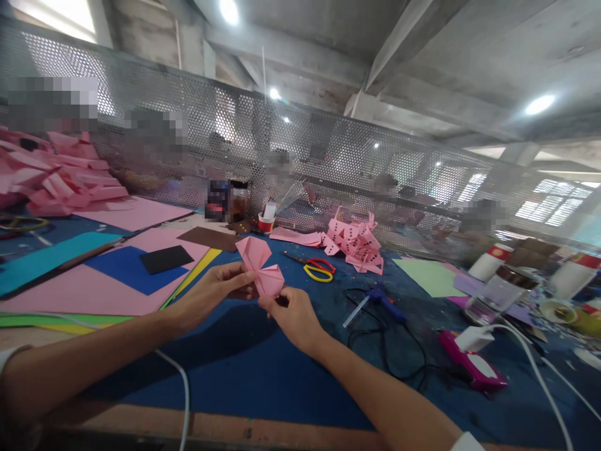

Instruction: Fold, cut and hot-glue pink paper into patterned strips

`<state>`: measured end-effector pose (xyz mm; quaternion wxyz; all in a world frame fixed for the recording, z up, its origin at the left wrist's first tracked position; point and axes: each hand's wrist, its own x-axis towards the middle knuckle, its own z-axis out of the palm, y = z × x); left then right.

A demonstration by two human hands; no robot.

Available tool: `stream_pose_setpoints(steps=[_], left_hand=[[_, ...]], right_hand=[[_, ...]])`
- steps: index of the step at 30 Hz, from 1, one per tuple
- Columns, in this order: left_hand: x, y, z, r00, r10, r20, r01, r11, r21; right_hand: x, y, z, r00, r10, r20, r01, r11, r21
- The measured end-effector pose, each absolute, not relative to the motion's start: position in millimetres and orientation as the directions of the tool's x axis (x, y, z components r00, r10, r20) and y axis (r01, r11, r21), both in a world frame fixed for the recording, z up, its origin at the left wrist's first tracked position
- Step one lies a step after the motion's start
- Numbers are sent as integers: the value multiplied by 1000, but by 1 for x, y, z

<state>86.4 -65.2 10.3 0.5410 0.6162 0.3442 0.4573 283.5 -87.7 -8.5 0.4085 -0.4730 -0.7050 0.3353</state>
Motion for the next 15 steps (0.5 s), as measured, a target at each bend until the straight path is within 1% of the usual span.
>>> stream_pose_setpoints(steps=[7, 12, 15], left_hand=[[84, -64, 8, 363, 911, 196, -101, -171, 980], [82, -61, 6, 356, 911, 207, -125, -173, 977], [81, -60, 5, 359, 909, 210, -130, -174, 976]], right_hand=[[284, -87, -10, -238, 928, 286, 402, 362, -841], [285, -84, -9, -286, 911, 297, 286, 377, -881], [285, -83, -8, -290, 904, 313, 252, 388, -887]])
